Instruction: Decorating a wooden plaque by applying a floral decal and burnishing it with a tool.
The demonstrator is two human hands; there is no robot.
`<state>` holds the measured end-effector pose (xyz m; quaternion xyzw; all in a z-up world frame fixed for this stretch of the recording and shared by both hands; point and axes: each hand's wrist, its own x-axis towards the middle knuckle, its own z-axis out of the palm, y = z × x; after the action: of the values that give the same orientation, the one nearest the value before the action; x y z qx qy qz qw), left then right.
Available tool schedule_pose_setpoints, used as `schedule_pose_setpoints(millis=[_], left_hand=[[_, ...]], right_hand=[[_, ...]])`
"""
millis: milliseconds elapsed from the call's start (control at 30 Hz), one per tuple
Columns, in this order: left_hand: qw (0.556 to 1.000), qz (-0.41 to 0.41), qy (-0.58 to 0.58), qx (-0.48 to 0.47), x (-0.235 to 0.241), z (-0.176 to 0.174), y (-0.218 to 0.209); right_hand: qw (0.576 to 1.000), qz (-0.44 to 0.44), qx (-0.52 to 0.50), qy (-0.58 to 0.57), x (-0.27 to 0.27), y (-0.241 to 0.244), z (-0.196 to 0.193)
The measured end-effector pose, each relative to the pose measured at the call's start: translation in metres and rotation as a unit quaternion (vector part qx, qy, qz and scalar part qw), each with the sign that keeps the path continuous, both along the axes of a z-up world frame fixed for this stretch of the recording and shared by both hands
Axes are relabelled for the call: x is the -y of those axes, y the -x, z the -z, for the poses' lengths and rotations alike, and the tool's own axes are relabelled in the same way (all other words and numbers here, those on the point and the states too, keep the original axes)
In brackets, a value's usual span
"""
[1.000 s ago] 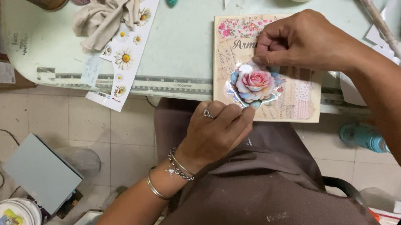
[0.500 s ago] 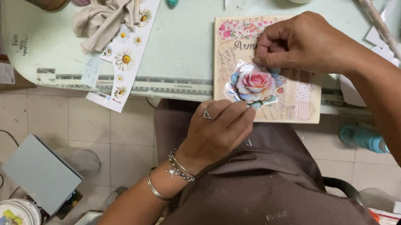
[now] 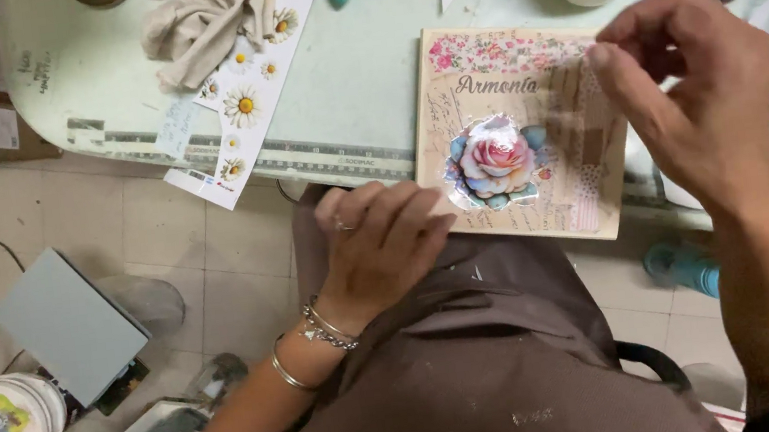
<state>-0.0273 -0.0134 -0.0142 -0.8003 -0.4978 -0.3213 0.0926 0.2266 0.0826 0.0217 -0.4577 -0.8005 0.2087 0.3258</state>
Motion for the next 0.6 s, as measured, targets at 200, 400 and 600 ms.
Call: schedule_pose_setpoints(millis=[200, 400, 600], left_hand=[[0.986, -0.031, 0.078, 0.147, 0.005, 0.010, 0.012], [0.982, 0.023, 0.127, 0.140, 0.004, 0.010, 0.004], [0.988, -0.002, 0.111, 0.108, 0.003, 0.013, 0.002]], right_hand=[[0.991, 0.025, 0.065, -0.116, 0.054, -0.006, -0.007], [0.969, -0.091, 0.208, -0.096, 0.085, 0.011, 0.020], [0.946, -0.050, 0.298, -0.116, 0.093, 0.019, 0.011]])
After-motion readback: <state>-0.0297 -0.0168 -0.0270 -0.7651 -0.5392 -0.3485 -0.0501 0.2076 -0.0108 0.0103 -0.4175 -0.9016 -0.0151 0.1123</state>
